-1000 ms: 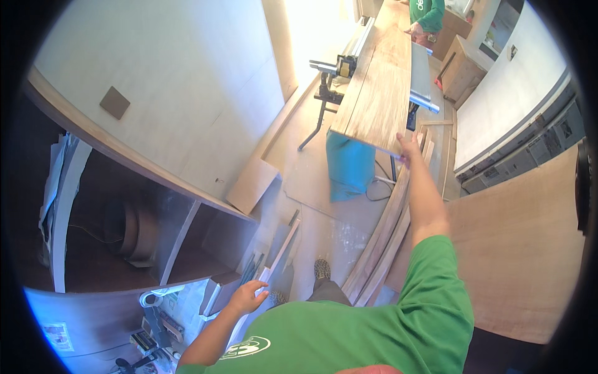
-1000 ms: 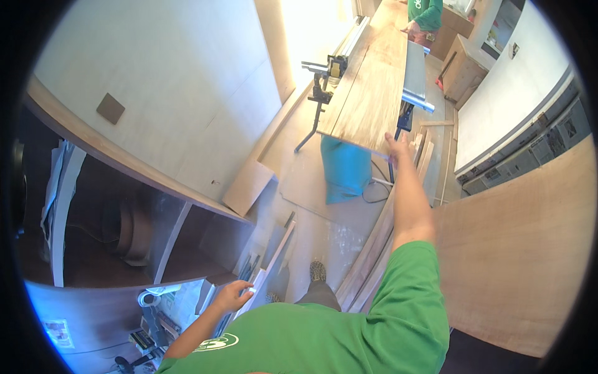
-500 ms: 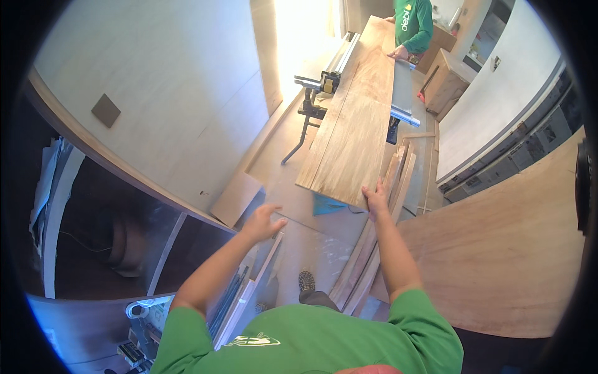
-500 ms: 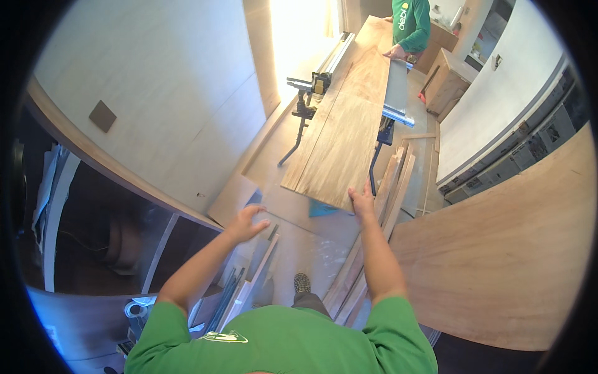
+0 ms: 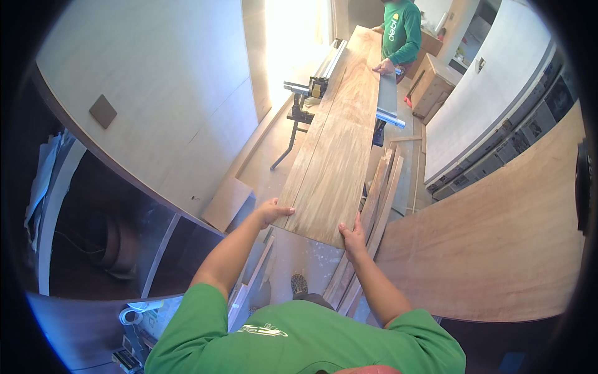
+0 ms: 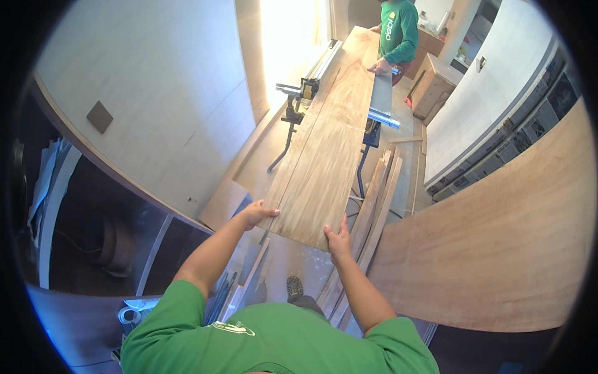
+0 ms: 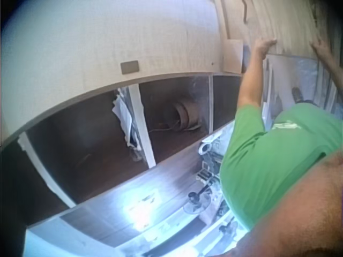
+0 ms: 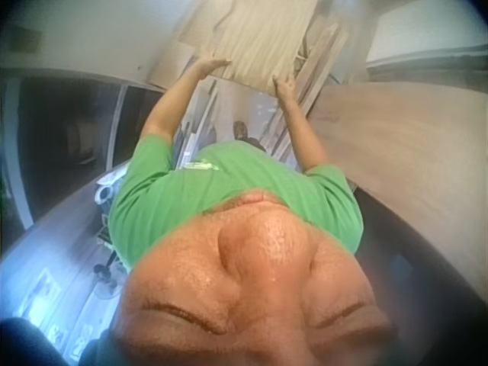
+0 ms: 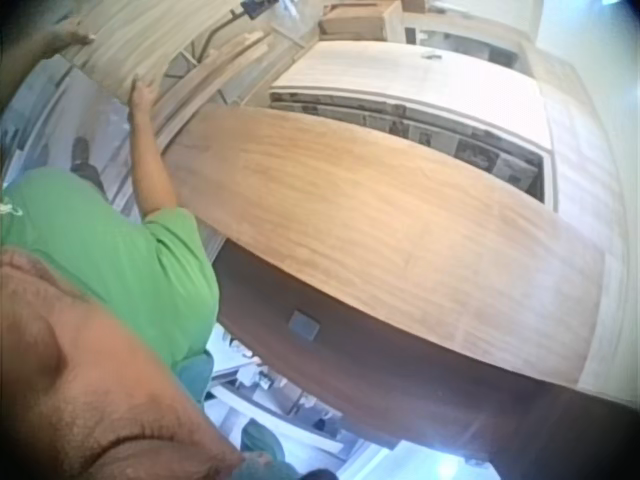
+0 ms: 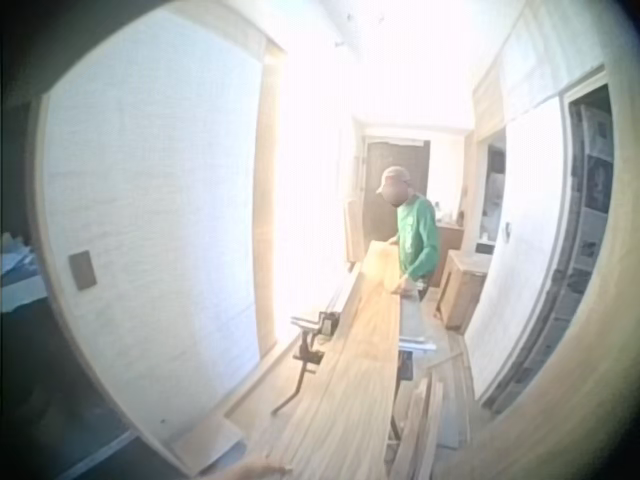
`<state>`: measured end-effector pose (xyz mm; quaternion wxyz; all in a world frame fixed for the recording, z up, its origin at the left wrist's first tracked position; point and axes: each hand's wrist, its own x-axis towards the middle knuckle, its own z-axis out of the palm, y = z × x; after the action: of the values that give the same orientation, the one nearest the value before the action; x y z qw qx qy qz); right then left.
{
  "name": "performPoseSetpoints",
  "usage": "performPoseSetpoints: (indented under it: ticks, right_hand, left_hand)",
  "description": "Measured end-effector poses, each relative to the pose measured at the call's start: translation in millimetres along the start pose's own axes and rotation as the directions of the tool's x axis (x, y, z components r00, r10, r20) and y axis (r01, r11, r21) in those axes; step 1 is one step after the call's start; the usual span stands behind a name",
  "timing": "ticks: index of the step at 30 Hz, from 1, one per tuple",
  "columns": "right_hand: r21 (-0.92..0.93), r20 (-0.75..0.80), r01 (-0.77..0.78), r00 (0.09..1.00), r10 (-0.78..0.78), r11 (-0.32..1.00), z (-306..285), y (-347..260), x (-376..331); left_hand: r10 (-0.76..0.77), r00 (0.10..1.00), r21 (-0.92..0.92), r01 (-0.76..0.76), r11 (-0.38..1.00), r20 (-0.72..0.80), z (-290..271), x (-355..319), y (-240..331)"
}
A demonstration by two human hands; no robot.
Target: The person applies adhesive to a wooden board, presses a flexible laminate strip along its edge, and uses a handheld utility blade to trim the excess material from the board's corner.
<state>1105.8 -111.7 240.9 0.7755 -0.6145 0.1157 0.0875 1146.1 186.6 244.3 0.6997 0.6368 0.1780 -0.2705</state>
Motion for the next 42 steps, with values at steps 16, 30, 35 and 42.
performPoseSetpoints:
  ticks: [16, 30, 35, 42]
  right_hand:
    - [0.026, 0.016, -0.116, 0.993, 0.116, 0.993, 10.1, -29.8, 12.5]
    - [-0.047, -0.006, -0.117, 0.993, 0.117, 0.992, 14.5, 32.8, -138.5]
    - [-0.079, 0.026, -0.086, 0.996, 0.088, 0.993, 1.8, 63.8, -188.8]
    - [-0.146, -0.007, -0.095, 0.995, 0.095, 0.985, 4.7, 89.4, -270.6]
  left_hand:
    - [0.107, 0.994, -0.105, -0.11, 0.988, -0.03, -3.2, -56.2, -62.0]
    - [0.161, 0.987, -0.098, -0.16, 0.982, 0.003, -2.7, -210.4, -147.6]
    - [0.155, 0.987, -0.104, -0.15, 0.983, 0.041, -3.7, -250.9, -195.5]
    - [0.111, 0.994, -0.001, -0.111, 0.994, 0.012, -4.1, -328.1, -234.5]
